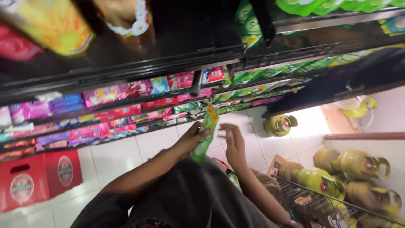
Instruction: Scanning product pouches and stocking them on a grocery store shelf.
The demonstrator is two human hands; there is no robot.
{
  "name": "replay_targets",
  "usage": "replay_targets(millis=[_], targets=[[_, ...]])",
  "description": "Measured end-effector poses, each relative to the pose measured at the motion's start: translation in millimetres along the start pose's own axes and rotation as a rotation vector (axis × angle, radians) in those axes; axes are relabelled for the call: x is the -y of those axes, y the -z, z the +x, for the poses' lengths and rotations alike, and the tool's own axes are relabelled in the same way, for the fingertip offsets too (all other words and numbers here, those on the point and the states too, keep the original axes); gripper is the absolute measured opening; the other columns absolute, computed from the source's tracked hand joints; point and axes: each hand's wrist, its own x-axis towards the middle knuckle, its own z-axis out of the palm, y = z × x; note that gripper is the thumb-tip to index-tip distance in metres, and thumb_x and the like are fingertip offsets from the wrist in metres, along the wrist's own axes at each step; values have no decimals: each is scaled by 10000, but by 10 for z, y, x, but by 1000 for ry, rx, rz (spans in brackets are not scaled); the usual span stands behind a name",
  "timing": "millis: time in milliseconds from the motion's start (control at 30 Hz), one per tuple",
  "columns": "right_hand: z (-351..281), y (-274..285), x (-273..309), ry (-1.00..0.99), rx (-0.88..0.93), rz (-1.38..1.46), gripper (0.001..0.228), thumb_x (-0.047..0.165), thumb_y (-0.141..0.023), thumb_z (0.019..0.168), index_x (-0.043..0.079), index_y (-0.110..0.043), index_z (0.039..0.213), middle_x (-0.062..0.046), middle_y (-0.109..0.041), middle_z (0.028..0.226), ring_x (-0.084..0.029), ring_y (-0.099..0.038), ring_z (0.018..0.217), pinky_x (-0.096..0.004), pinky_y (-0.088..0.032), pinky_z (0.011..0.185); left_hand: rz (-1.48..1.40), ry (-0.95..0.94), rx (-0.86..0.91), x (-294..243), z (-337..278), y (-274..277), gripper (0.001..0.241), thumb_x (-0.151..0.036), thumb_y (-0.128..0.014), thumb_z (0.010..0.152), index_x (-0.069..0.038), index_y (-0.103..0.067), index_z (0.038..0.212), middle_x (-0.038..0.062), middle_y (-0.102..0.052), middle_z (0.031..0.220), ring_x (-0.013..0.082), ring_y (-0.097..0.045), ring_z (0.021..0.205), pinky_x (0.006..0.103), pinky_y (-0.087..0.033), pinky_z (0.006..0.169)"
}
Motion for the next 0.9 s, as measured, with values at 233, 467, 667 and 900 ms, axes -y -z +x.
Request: replay_targets(millis=[233,467,667,900], targets=[[-322,100,-350,-431,-22,293,331,201,-609,999,-1,-585,1259,-108,-720,1110,-208,-714,969,-381,-610,859,353,-175,-64,-173,241,-154,250,-204,-681,972,-59,-580,1148,77,-701,1050,134,-654,977,301,-536,859],[-443,407,-185,-477,-179,397,294,148,-619,998,-31,-648,1230,-122,-748,1122,-228,-732,987,-417,-610,881,312,-140,195,-504,291,-358,150,-24,-770,889,-17,-632,946,86,-756,933,107,-698,875,273,-551,795],[-689,453,-139,-372,-244,522,302,119,-627,977,-46,-645,1229,-147,-730,1210,-258,-714,1115,-433,-575,1003,270,-119,349,-586,284,-558,128,-36,-783,893,-14,-657,904,81,-750,903,102,-687,831,260,-550,776],[-389,526,326,-172,-236,331,384,34,-716,880,-13,-590,1240,-120,-683,1176,-207,-679,1059,-424,-597,899,382,-301,354,-927,233,-893,151,-56,-803,886,-26,-655,883,80,-744,885,96,-680,813,260,-541,742]])
